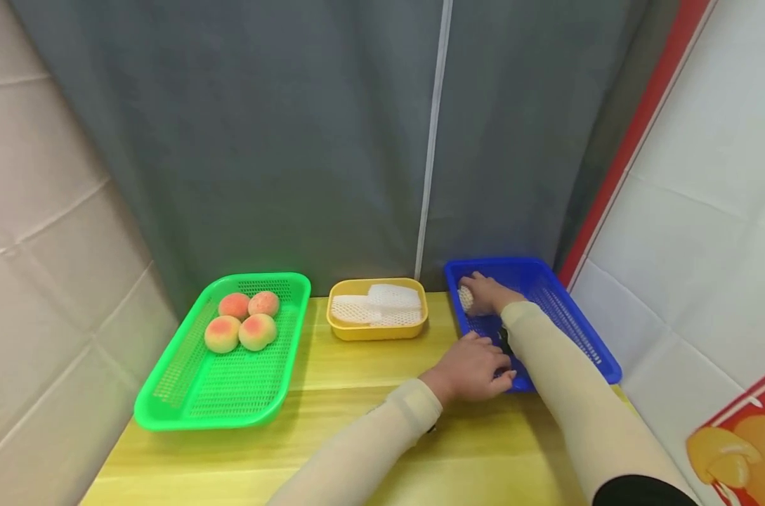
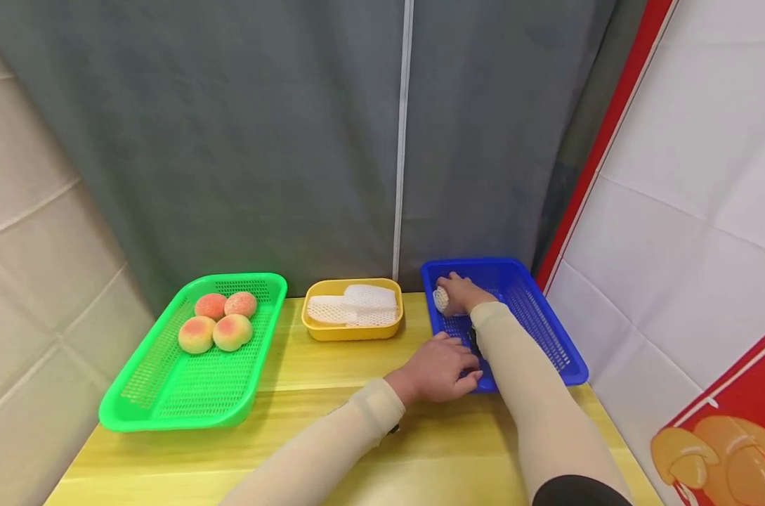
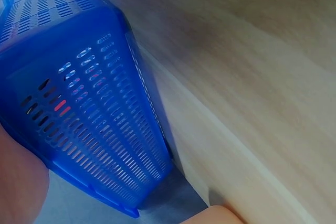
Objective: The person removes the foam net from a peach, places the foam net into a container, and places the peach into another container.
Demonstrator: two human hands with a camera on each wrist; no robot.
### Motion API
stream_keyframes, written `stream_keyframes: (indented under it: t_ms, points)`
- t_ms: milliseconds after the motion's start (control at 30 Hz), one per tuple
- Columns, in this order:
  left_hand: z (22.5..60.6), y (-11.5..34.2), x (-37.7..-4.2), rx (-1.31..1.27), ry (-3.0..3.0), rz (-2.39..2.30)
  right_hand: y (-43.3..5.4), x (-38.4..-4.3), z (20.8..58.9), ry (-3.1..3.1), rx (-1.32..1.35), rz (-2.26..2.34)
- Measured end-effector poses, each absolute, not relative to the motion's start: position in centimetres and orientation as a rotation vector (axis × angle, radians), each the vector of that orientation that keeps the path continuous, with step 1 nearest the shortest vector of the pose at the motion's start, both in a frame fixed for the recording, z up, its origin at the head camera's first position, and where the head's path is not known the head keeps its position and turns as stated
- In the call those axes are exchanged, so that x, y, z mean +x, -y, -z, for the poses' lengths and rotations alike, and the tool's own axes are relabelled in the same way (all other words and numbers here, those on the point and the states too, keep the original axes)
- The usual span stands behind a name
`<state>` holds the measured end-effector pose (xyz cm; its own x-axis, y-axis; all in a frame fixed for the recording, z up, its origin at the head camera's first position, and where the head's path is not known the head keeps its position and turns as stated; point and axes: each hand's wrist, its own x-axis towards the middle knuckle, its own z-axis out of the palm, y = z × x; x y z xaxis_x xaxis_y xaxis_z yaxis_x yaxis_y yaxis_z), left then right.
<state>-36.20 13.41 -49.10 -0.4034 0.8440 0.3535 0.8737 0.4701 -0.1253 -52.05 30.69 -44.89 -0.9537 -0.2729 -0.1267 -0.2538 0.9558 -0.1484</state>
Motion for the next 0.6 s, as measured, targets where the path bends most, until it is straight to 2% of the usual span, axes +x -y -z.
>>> stream_keyframes:
  t_ms: [600]
  points:
    - [48.9, -13.4, -35.9, -1.448, 2.385, 0.14, -30.8, -47.0, 38.2, -3.01, -0.584, 0.31]
